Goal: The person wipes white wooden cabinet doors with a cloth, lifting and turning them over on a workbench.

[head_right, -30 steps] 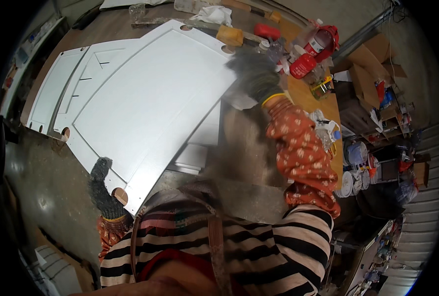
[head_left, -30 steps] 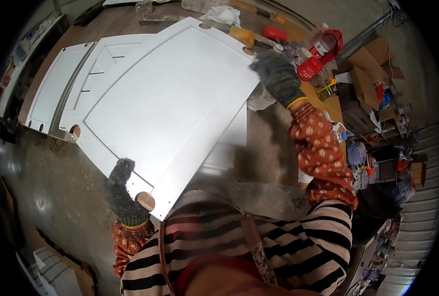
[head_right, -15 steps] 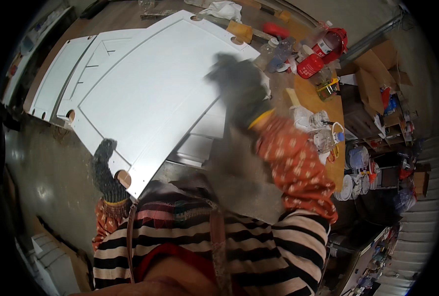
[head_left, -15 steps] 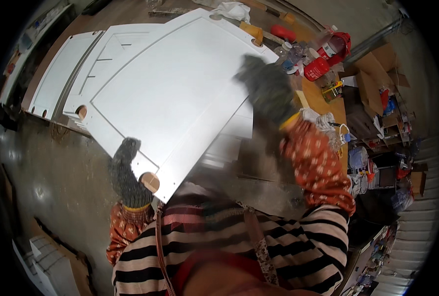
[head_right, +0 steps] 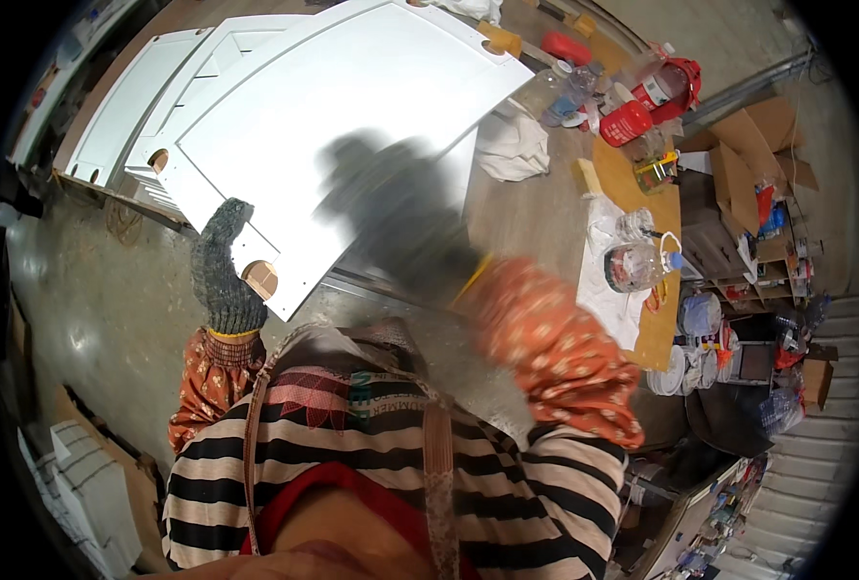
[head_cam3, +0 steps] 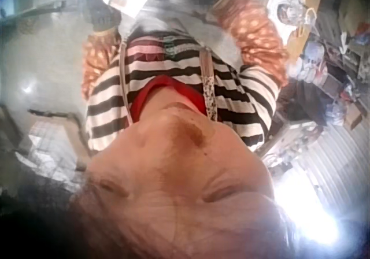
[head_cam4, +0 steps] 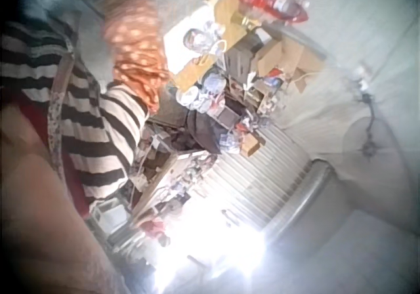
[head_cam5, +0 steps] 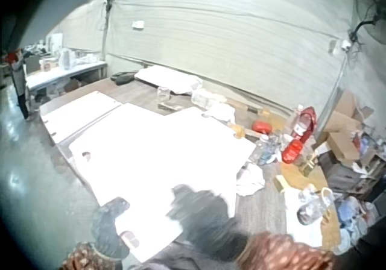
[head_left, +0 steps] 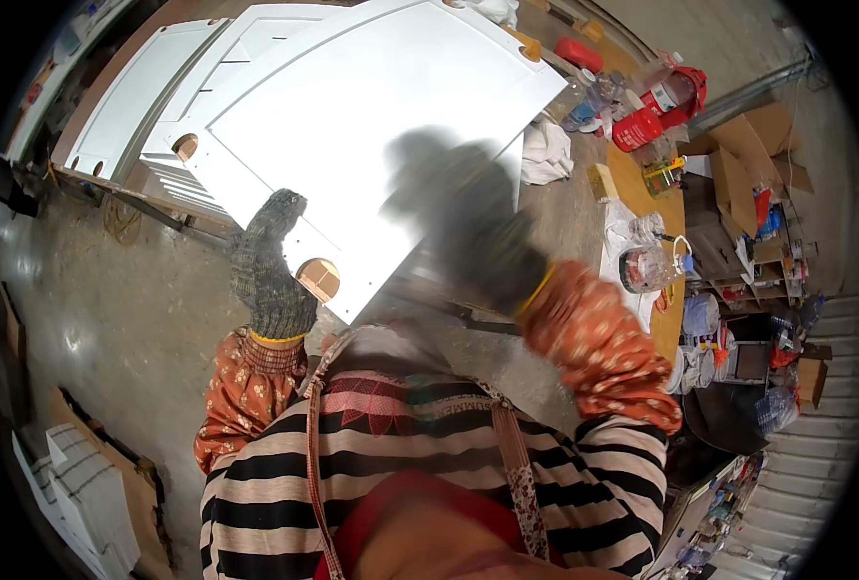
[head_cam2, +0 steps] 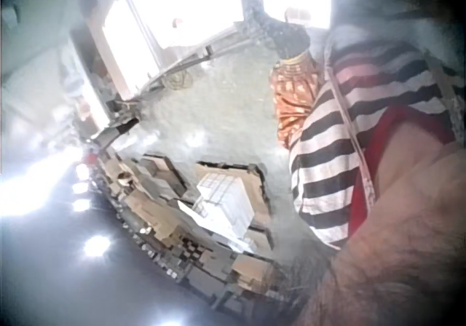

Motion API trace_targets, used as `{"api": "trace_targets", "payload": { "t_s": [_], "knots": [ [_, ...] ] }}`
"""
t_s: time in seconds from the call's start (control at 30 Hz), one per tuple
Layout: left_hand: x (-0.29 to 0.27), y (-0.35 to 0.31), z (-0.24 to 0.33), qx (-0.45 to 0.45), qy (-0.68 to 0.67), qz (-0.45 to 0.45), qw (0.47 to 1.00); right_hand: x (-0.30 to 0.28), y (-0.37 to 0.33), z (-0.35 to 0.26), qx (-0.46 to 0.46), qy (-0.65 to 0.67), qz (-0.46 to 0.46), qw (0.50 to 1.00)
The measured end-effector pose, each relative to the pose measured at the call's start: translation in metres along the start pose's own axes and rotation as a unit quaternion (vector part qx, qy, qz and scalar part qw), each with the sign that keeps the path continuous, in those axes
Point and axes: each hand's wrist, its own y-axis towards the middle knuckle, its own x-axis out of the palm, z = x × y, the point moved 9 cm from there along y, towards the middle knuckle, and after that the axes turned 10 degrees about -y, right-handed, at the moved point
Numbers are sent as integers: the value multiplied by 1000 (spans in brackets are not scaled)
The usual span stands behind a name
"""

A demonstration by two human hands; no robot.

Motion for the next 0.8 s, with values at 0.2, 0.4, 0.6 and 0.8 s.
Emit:
{"api": "trace_targets", "payload": {
  "t_s": [0.2,0.4,0.6,0.8],
  "knots": [
    [-21,-30,-56,-209,-271,113,933,-6,11,-43,-79,24,-86,993],
    [-18,-21,-15,-29,-78,4,997,5,21,200,61,-194,41,978],
    [-34,-29,-19,-94,-30,35,995,14,22,122,114,-89,65,987],
    [-41,-29,-16,-69,20,10,997,2,16,156,68,-108,83,988]
  ]
}}
